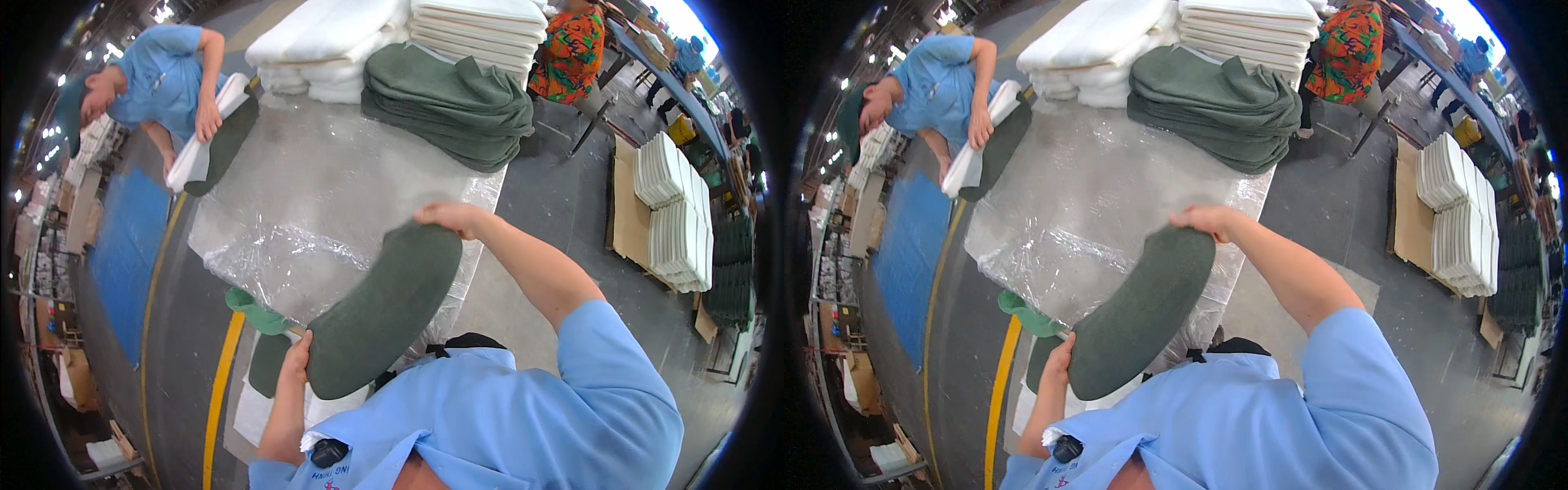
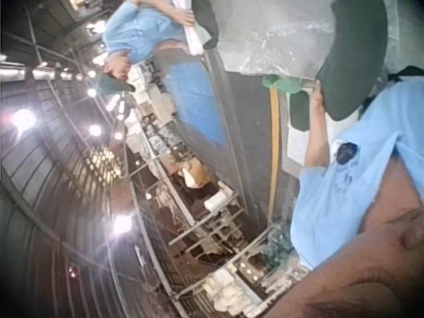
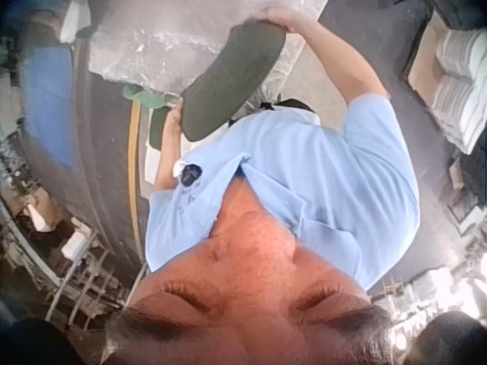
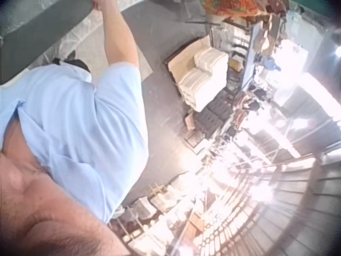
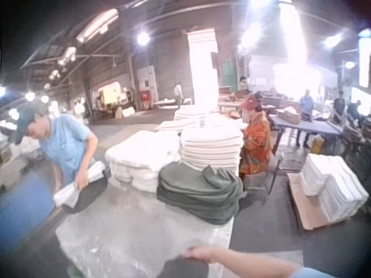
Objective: The person folds green fabric cushions around white foam inserts on a plastic-covered table. They repeatedly wrap the fabric, tuck edges, and place the finished cushions onto a nearby cardboard sheet.
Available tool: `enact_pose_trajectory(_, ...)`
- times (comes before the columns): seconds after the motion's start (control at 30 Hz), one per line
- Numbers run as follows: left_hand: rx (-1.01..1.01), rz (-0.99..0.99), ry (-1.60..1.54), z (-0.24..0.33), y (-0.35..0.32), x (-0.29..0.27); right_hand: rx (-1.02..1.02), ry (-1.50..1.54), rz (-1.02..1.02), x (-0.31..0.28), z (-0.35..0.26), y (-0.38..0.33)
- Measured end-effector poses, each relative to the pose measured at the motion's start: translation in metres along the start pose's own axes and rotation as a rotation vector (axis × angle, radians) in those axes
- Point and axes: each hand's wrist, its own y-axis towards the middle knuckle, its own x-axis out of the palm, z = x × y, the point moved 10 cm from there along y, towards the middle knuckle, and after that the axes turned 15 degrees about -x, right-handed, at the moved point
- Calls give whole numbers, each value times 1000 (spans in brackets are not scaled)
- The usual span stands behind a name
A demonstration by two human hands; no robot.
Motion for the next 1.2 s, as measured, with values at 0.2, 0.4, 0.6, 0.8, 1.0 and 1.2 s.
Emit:
enact_pose_trajectory(0.2,513,174,-436,13,-48,38,-480,775,218,57,-59,-61)
enact_pose_trajectory(0.4,550,141,-402,-37,-53,122,-532,596,232,90,-36,-103)
enact_pose_trajectory(0.6,473,58,-15,-15,-74,56,-699,-508,-7,89,-143,-160)
enact_pose_trajectory(0.8,267,-398,-355,43,-92,27,-1080,-1130,-343,152,-117,-208)
enact_pose_trajectory(1.0,93,-131,632,-21,-5,43,-1149,-1290,-617,206,-16,-200)
enact_pose_trajectory(1.2,133,-98,831,-34,7,86,-394,-670,-897,176,-4,-158)
